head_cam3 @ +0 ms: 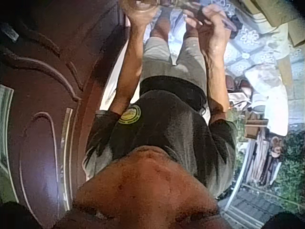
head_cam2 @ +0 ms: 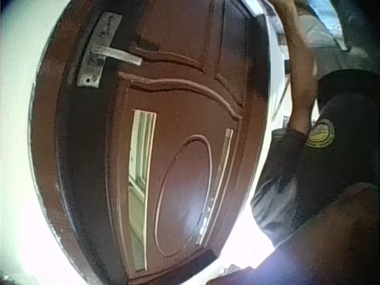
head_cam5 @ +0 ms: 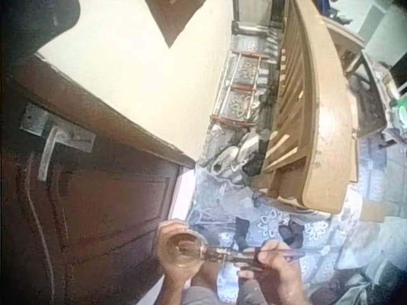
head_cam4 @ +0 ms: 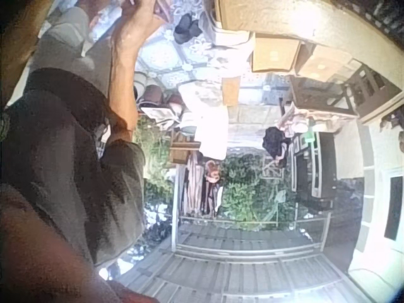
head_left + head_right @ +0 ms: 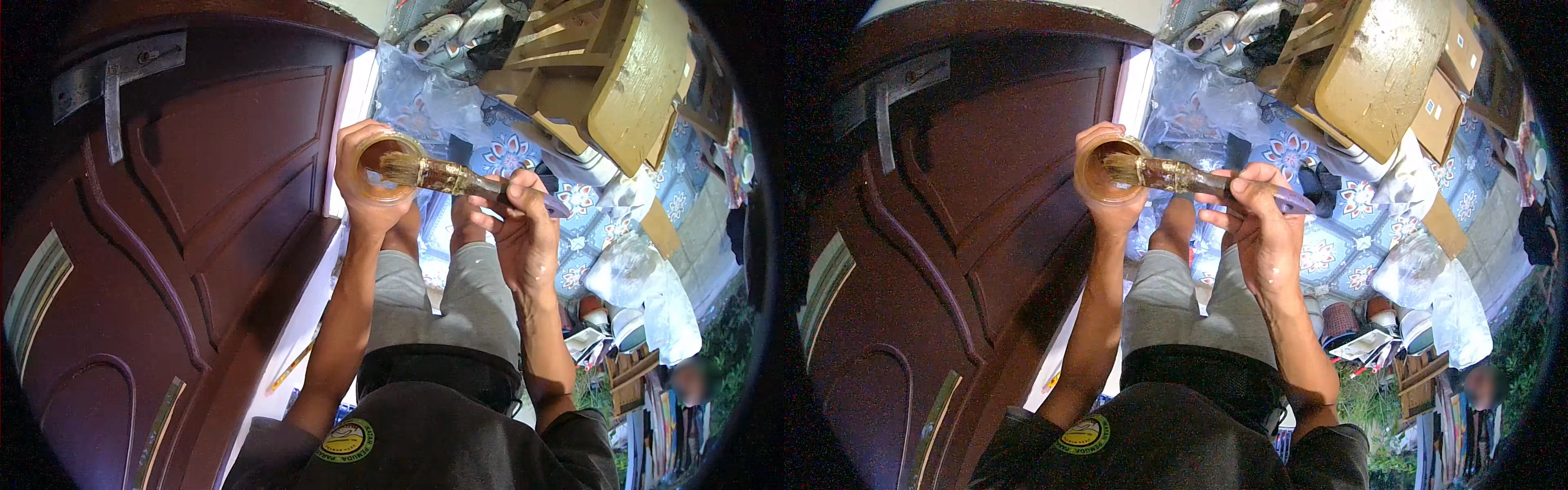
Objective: Apply stain or paint to the outer edge of a wooden door frame using a brush.
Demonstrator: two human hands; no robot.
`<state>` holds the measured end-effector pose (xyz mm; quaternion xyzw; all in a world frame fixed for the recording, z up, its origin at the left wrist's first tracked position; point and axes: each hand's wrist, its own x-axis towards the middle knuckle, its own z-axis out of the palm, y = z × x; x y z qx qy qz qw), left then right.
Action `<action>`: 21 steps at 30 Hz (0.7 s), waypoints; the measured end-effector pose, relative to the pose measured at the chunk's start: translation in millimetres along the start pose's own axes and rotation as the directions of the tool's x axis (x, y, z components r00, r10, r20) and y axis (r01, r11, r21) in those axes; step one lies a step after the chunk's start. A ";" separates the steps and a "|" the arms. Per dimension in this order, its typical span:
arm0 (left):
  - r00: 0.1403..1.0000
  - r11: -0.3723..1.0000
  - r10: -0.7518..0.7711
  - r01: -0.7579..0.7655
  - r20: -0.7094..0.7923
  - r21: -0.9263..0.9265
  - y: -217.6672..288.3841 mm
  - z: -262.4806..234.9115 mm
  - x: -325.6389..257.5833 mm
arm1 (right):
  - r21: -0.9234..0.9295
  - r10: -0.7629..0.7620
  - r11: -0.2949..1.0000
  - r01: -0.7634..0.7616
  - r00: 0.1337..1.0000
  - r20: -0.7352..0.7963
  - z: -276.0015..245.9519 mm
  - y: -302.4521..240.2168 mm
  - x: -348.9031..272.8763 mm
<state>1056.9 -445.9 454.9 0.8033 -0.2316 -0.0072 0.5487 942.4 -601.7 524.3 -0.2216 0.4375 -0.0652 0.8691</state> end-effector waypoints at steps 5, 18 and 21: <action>1.000 1.000 0.010 -0.010 0.013 0.016 1.8 2.6 -2.2 | -0.041 -0.150 0.987 0.157 0.980 0.132 2.8 7.1 -5.7; 0.998 1.000 -0.013 0.013 -0.053 -0.004 -3.9 0.3 -5.5 | -0.077 -0.147 0.982 0.172 0.954 0.260 1.4 9.2 -5.4; 0.999 1.000 -0.004 0.004 -0.031 0.015 -0.3 1.8 -4.6 | -0.023 -0.114 0.992 0.121 0.974 0.197 2.4 7.3 -5.8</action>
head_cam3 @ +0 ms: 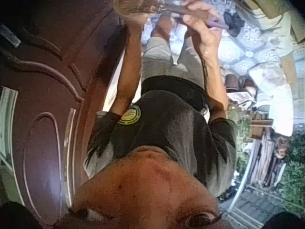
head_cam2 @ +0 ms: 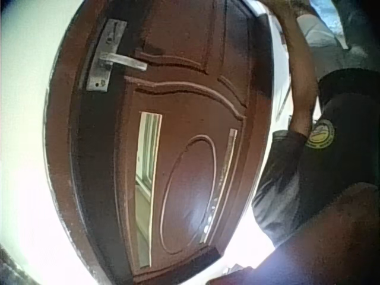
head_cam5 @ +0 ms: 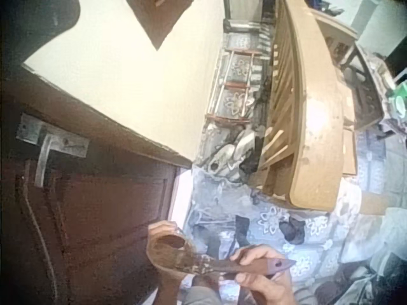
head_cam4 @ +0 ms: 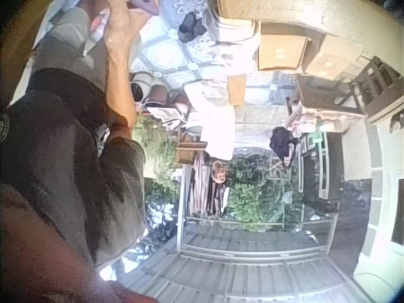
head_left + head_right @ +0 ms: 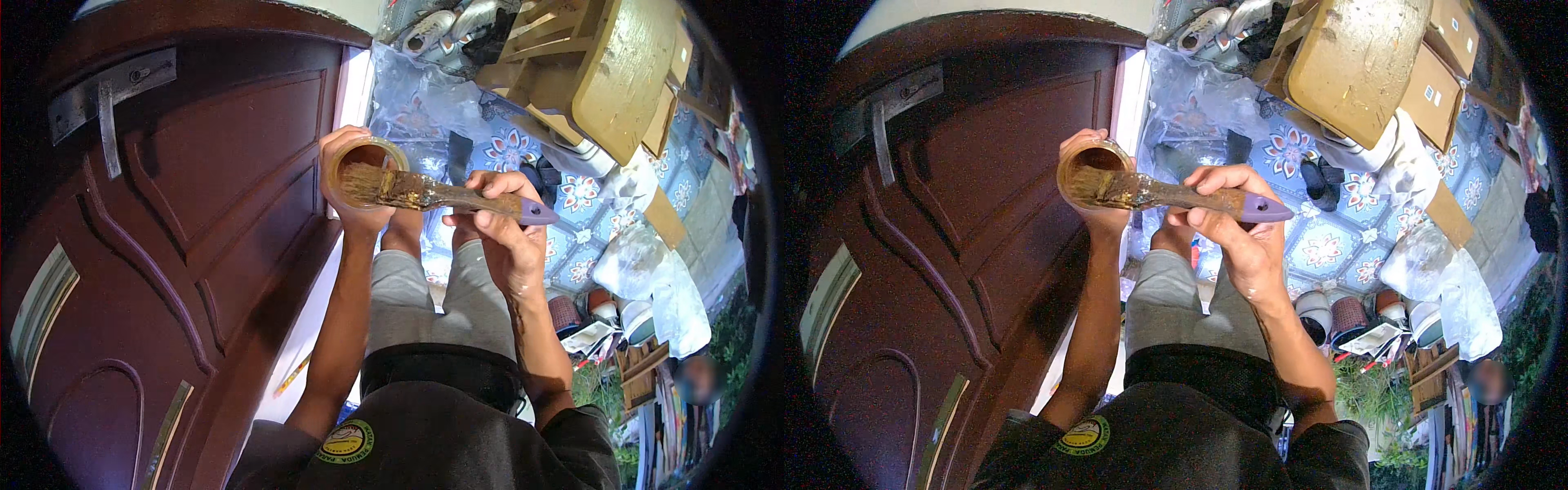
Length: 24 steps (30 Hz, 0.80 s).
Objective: Apply stain or paint to the outer edge of a wooden door frame using a brush.
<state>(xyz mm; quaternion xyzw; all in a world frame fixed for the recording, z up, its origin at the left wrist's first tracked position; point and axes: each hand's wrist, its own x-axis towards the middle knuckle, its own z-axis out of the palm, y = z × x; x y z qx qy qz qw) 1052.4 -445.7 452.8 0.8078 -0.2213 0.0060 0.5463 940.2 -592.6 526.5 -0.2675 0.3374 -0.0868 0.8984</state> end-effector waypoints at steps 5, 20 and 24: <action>0.999 0.999 0.013 -0.011 0.044 -0.041 4.4 2.2 0.7 | -0.011 0.045 0.999 -0.046 0.998 -0.041 -4.8 -3.6 1.8; 0.999 1.000 0.016 -0.015 0.041 -0.022 3.6 9.7 1.5 | -0.030 -0.116 0.993 0.117 0.992 0.049 -15.4 -3.5 -2.9; 1.000 0.998 0.007 -0.007 -0.008 -0.069 4.2 13.8 0.9 | -0.431 -0.264 0.828 0.359 0.928 0.264 -14.3 -7.0 -5.0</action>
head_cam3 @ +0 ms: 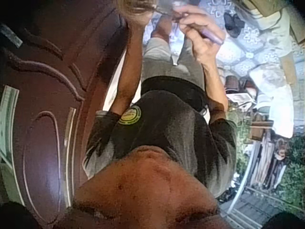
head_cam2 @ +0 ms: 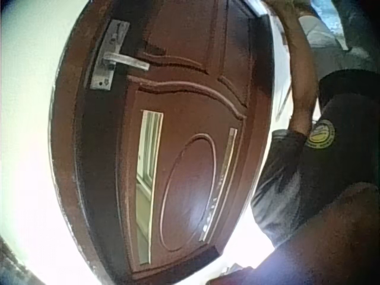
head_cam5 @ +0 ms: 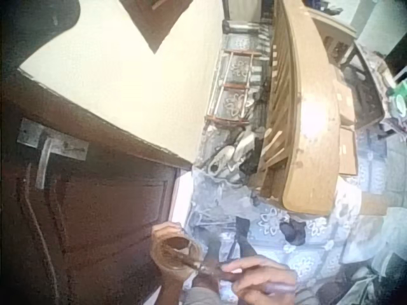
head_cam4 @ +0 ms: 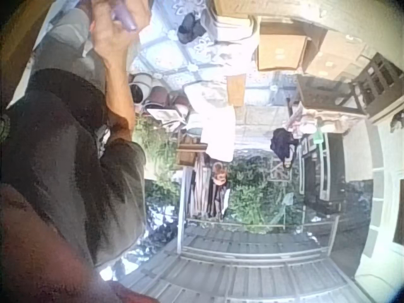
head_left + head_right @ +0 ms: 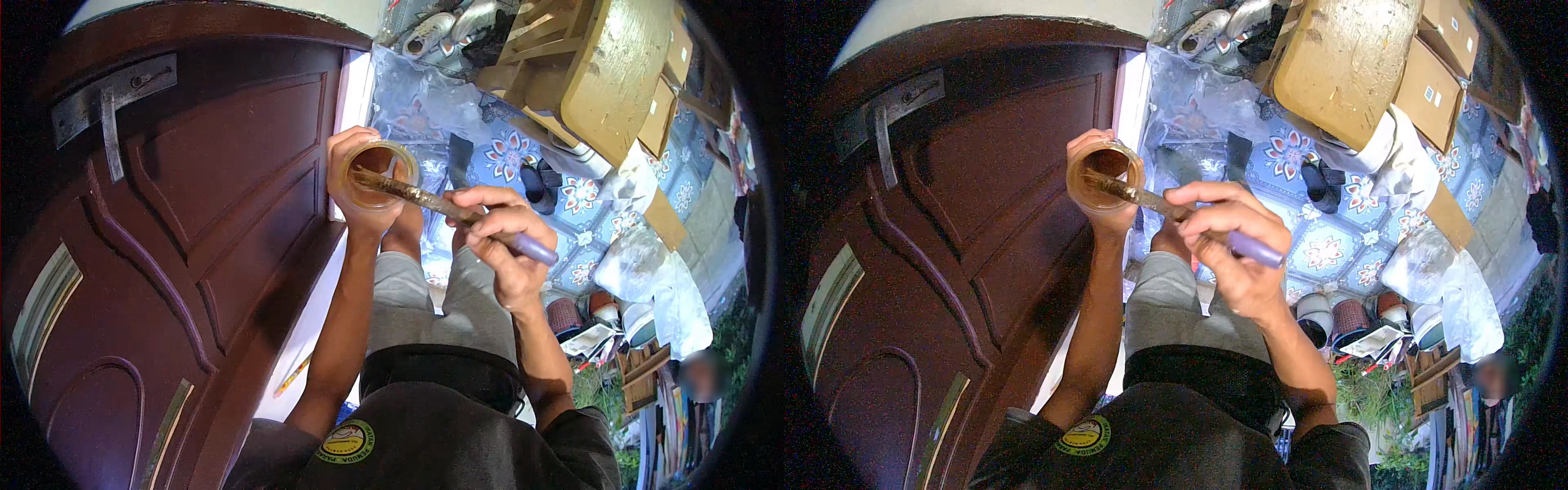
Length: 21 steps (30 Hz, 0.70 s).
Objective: Apply stain or paint to the outer edge of a wooden door frame using a brush.
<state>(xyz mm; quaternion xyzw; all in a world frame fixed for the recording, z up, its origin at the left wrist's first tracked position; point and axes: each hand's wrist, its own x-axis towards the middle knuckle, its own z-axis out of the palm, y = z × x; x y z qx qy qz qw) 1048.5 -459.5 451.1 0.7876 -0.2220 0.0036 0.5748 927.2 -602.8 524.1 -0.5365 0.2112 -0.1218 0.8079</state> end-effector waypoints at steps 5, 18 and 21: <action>0.999 1.000 0.021 -0.021 0.025 0.009 -0.7 -0.9 2.2 | -0.041 -0.041 0.998 0.043 0.999 0.032 6.0 -1.4 3.2; 0.997 1.000 -0.013 0.012 -0.079 -0.012 -17.6 -6.8 4.1 | 0.569 0.366 0.787 -0.238 0.923 -0.119 1.8 43.4 24.5; 0.986 0.990 -0.122 0.113 -0.117 -0.081 -26.8 -11.3 2.5 | 0.660 0.418 0.693 -0.290 0.908 -0.040 7.6 59.5 37.6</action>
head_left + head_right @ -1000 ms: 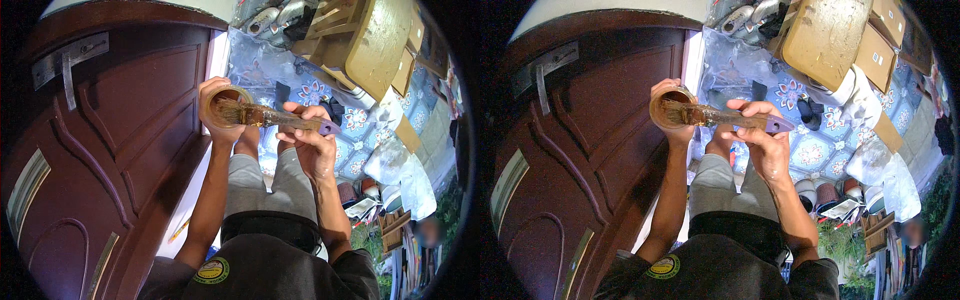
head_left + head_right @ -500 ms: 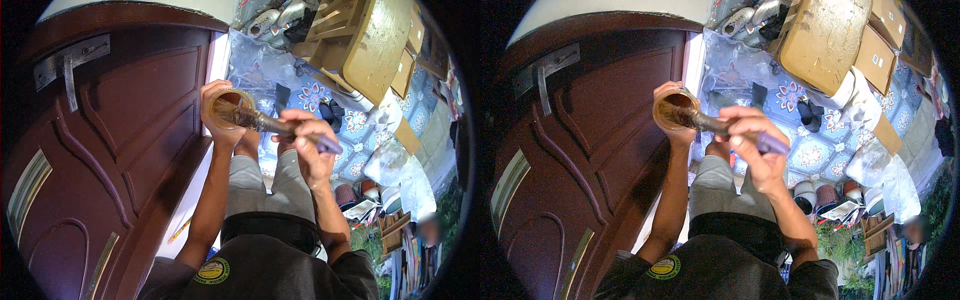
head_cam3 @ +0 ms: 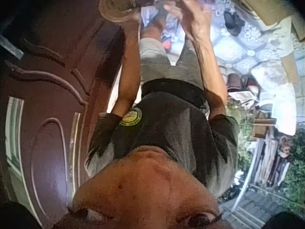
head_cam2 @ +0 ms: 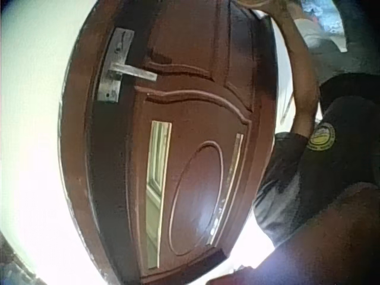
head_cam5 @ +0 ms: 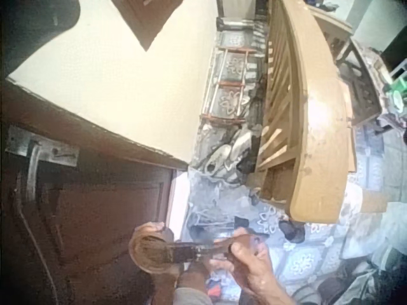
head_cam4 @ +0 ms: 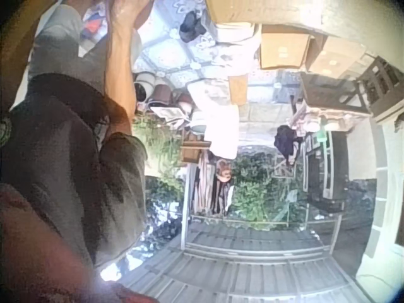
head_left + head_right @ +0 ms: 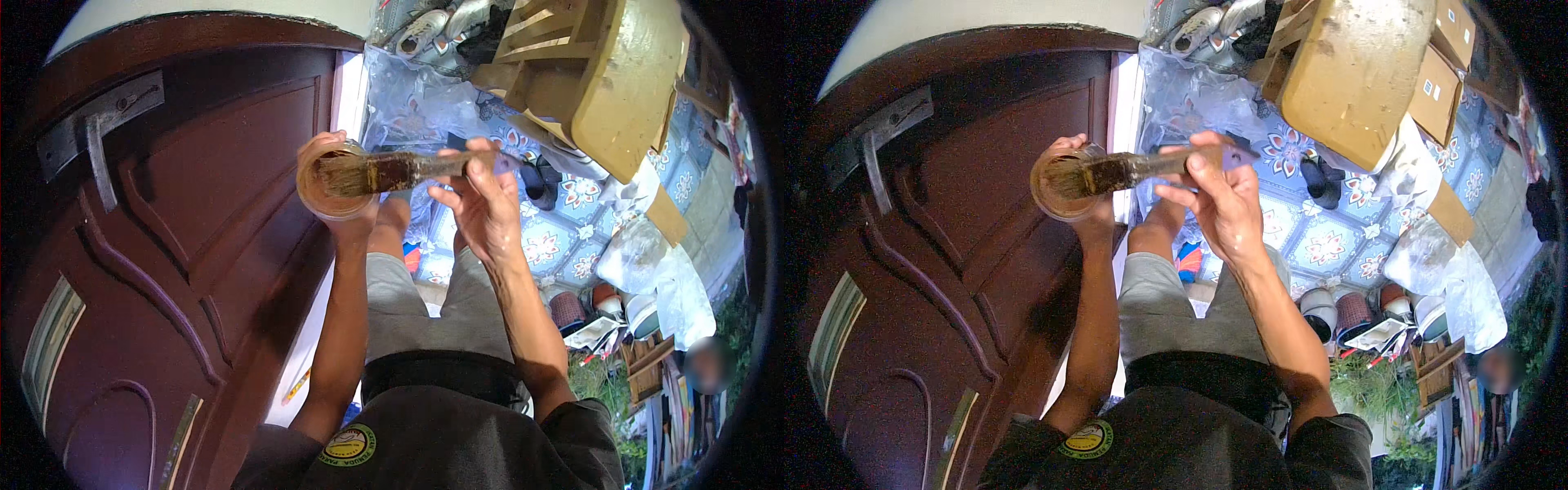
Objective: Apply stain or paint to the outer edge of a wooden door frame using a brush.
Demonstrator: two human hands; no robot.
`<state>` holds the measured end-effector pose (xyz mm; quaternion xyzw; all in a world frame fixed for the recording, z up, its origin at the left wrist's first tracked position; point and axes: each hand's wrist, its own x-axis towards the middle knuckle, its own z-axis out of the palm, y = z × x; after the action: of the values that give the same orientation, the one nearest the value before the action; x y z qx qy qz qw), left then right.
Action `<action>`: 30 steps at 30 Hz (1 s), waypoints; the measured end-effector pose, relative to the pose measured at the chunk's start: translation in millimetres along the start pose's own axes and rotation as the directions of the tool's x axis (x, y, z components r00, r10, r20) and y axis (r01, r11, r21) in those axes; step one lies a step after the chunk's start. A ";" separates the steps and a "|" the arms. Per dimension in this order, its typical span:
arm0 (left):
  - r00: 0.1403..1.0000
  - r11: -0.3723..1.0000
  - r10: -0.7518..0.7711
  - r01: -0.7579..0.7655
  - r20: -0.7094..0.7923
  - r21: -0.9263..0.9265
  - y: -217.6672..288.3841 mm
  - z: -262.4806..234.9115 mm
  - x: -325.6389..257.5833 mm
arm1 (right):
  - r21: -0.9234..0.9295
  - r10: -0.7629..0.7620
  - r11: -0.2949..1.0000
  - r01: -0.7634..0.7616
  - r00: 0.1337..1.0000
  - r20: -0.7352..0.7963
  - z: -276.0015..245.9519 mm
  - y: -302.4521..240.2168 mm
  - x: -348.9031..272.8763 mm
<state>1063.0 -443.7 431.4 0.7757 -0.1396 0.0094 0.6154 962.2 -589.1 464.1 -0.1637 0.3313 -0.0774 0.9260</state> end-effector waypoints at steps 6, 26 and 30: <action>0.999 0.994 0.007 -0.011 0.038 0.105 -27.8 -25.2 1.2 | 0.247 -0.125 0.964 0.103 0.989 0.076 -3.7 38.3 64.7; 0.995 0.995 0.101 -0.101 -0.017 0.008 -214.8 -25.9 2.0 | 0.119 -0.451 0.889 0.443 0.890 0.057 -35.8 153.1 313.1; 0.998 0.996 0.064 -0.064 0.010 -0.055 -212.7 -28.9 -8.4 | 0.013 -0.455 0.890 0.455 0.890 -0.009 -54.4 171.4 340.1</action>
<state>1108.1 -371.0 234.3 0.7537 -0.1681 0.0207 0.6350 1194.8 -528.3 163.7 -0.2297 0.2860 -0.2950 0.8823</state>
